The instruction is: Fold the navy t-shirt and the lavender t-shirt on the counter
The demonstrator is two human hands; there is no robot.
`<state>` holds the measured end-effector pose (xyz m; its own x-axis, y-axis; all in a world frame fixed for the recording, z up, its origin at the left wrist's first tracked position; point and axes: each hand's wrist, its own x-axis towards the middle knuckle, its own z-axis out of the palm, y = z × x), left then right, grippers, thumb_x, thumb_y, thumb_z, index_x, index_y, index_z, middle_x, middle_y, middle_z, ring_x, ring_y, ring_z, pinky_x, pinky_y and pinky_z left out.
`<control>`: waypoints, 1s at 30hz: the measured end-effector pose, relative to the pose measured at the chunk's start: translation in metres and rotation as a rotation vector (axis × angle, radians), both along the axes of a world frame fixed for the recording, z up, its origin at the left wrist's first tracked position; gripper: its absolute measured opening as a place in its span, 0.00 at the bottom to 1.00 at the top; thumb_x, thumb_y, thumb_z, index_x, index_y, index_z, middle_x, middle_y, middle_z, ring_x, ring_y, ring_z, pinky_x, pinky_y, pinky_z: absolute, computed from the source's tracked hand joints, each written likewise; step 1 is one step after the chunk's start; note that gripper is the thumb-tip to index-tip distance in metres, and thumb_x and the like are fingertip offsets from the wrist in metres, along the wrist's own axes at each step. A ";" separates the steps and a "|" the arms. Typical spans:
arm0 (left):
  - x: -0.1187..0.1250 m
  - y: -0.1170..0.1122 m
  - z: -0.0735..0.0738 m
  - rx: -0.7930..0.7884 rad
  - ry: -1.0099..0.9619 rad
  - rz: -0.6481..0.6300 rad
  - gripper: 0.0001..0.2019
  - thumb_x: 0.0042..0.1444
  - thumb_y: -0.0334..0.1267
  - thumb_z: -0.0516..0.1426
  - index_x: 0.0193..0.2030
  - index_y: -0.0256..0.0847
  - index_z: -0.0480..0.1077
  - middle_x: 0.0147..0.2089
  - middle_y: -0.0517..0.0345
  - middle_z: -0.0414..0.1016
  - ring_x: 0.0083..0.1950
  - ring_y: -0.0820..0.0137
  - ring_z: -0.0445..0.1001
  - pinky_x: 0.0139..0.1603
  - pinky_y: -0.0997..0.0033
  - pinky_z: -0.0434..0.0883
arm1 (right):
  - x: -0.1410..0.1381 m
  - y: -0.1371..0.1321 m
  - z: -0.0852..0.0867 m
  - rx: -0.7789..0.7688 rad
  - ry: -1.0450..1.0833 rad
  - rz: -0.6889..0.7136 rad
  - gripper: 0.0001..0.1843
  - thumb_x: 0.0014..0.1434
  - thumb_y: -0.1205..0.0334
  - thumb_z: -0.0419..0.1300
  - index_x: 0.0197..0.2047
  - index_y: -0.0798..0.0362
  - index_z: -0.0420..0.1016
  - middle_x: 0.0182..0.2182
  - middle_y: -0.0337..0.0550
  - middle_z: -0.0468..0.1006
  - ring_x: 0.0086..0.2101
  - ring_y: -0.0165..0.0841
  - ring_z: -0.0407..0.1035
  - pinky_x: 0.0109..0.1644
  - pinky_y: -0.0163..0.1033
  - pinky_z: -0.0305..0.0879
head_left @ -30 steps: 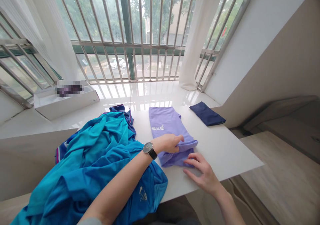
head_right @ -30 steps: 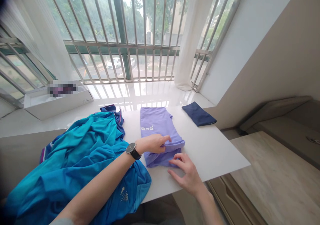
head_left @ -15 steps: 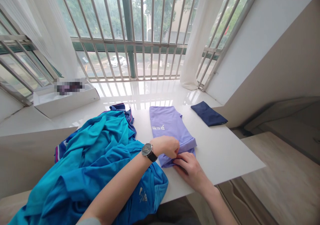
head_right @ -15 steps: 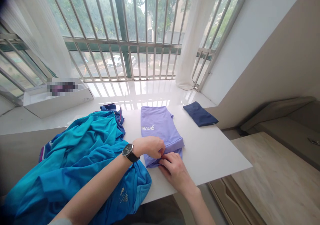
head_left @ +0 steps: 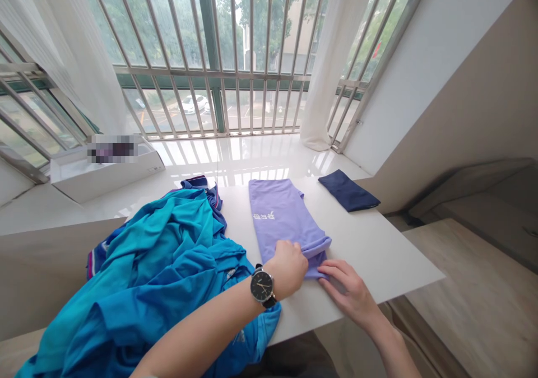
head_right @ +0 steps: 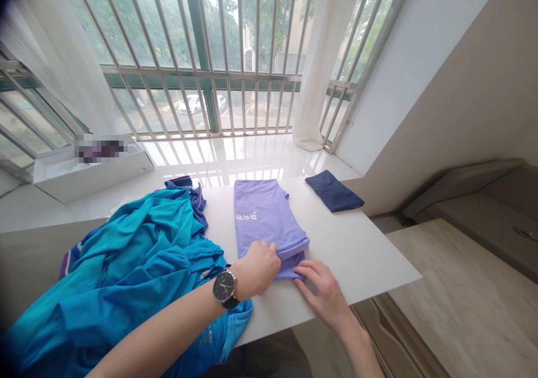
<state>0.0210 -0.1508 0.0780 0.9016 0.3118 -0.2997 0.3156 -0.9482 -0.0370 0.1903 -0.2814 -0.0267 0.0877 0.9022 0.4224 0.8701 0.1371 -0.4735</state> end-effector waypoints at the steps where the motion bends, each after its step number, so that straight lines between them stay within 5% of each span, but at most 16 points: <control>1: 0.000 0.000 0.000 0.000 -0.004 -0.001 0.10 0.60 0.31 0.54 0.42 0.36 0.76 0.42 0.44 0.72 0.41 0.58 0.72 0.35 0.64 0.65 | 0.000 -0.001 0.001 -0.005 0.004 0.006 0.11 0.61 0.59 0.61 0.48 0.46 0.77 0.44 0.46 0.78 0.45 0.39 0.73 0.49 0.45 0.73; 8: 0.001 0.027 -0.004 -0.090 0.005 -0.091 0.11 0.53 0.33 0.58 0.43 0.36 0.76 0.45 0.43 0.73 0.43 0.59 0.74 0.38 0.65 0.70 | -0.013 0.003 0.011 0.004 -0.031 0.060 0.15 0.59 0.60 0.63 0.50 0.45 0.76 0.50 0.48 0.76 0.50 0.42 0.70 0.53 0.50 0.71; 14: 0.002 0.050 0.014 -0.224 0.147 -0.094 0.13 0.48 0.38 0.62 0.41 0.38 0.77 0.48 0.47 0.76 0.39 0.62 0.76 0.33 0.68 0.71 | -0.017 0.017 0.009 0.007 -0.056 0.084 0.10 0.60 0.62 0.62 0.47 0.47 0.77 0.45 0.47 0.78 0.47 0.41 0.72 0.51 0.50 0.71; 22: 0.000 0.046 0.022 -0.268 0.150 -0.046 0.11 0.44 0.30 0.65 0.38 0.37 0.78 0.47 0.47 0.77 0.38 0.63 0.75 0.35 0.69 0.70 | 0.001 0.011 0.008 -0.023 -0.008 0.080 0.10 0.65 0.61 0.57 0.43 0.45 0.80 0.42 0.46 0.78 0.43 0.38 0.72 0.47 0.45 0.73; 30: 0.007 0.037 0.015 -0.205 0.210 -0.041 0.21 0.39 0.39 0.71 0.42 0.38 0.78 0.51 0.41 0.73 0.46 0.53 0.73 0.42 0.60 0.71 | 0.008 0.002 0.012 -0.079 -0.021 0.104 0.11 0.62 0.60 0.60 0.47 0.43 0.80 0.48 0.48 0.76 0.46 0.40 0.72 0.47 0.46 0.74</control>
<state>0.0275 -0.1139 0.0931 0.8240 0.1900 -0.5338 0.2823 -0.9545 0.0959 0.1982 -0.2799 -0.0149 -0.0164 0.9366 0.3501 0.8628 0.1902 -0.4684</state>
